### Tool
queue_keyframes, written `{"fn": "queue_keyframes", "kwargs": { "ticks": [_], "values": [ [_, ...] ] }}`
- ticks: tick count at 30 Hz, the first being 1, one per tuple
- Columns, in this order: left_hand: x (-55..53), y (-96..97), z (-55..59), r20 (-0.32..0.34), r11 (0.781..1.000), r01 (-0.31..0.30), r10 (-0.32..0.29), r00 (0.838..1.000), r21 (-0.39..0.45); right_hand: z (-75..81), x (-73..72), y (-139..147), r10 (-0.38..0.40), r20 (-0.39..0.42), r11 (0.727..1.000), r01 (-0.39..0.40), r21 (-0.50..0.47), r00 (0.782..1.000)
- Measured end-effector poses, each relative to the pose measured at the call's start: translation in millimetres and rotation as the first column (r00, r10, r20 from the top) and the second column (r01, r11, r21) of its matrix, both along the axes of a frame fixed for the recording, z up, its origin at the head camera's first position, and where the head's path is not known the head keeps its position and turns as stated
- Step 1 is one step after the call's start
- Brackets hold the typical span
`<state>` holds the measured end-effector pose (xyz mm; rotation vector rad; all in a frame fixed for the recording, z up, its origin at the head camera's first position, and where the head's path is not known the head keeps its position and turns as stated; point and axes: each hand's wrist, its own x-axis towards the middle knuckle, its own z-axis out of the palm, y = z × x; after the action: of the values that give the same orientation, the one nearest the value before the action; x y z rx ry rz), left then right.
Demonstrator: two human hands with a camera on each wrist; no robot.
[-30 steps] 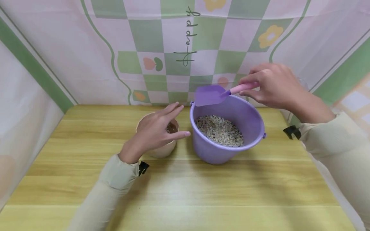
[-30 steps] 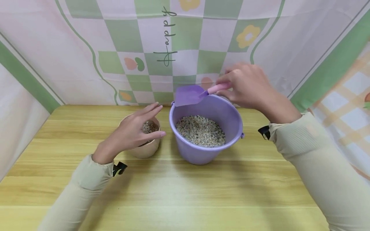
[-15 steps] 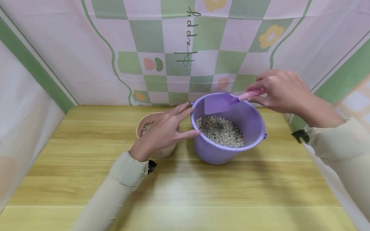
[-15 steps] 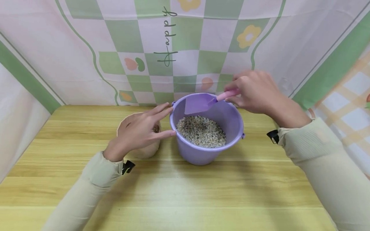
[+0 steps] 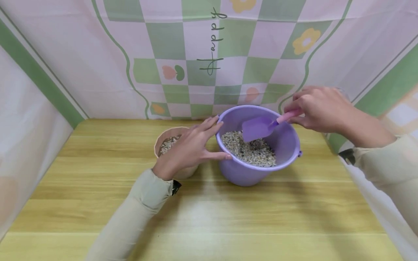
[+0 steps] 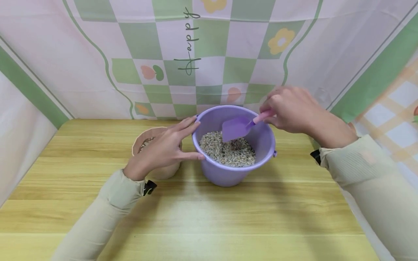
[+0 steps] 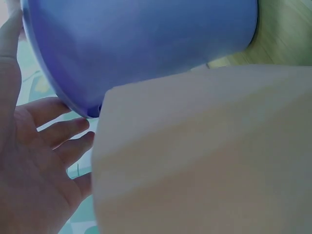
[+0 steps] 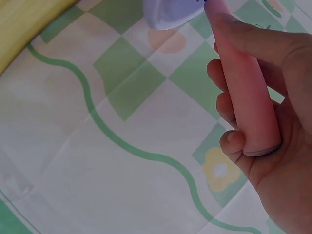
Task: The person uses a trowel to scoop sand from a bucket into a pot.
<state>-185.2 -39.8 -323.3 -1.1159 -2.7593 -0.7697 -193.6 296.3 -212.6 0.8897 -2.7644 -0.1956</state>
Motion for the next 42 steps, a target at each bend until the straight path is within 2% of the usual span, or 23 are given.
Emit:
{"fn": "queue_keyframes", "kwargs": {
  "ticks": [4, 13, 19, 28, 34, 42],
  "values": [
    [-1.2, 2.2, 0.4, -0.004, 1.0, 0.006, -0.006, 1.0, -0.004, 0.0, 1.4, 2.4, -0.027, 0.025, 0.999, 0.026, 0.045, 0.999],
    [-3.7, 5.5, 1.4, -0.018, 1.0, 0.032, -0.032, 0.999, -0.001, 3.5, 5.4, -0.8, 0.016, 0.046, 0.991, -0.022, 0.135, 0.999],
    [-3.9, 5.9, 1.6, -0.014, 1.0, 0.031, -0.031, 0.999, -0.002, 4.7, 6.7, -8.2, 0.013, 0.057, 0.976, -0.025, 0.217, 0.998],
    [-4.2, 7.4, 0.5, -0.012, 0.999, 0.035, -0.035, 0.999, 0.003, 0.8, 6.3, -12.4, 0.013, 0.071, 0.968, -0.03, 0.249, 0.997],
    [-4.1, 8.1, 0.5, -0.014, 0.999, 0.032, -0.031, 0.999, 0.003, -4.7, 4.3, -14.1, 0.049, 0.071, 0.96, -0.066, 0.272, 0.996],
    [-4.1, 8.3, 0.3, -0.013, 1.0, 0.031, -0.031, 0.999, 0.002, -10.1, 4.3, -14.1, 0.106, 0.036, 0.964, -0.111, 0.243, 0.994]
  ]
}}
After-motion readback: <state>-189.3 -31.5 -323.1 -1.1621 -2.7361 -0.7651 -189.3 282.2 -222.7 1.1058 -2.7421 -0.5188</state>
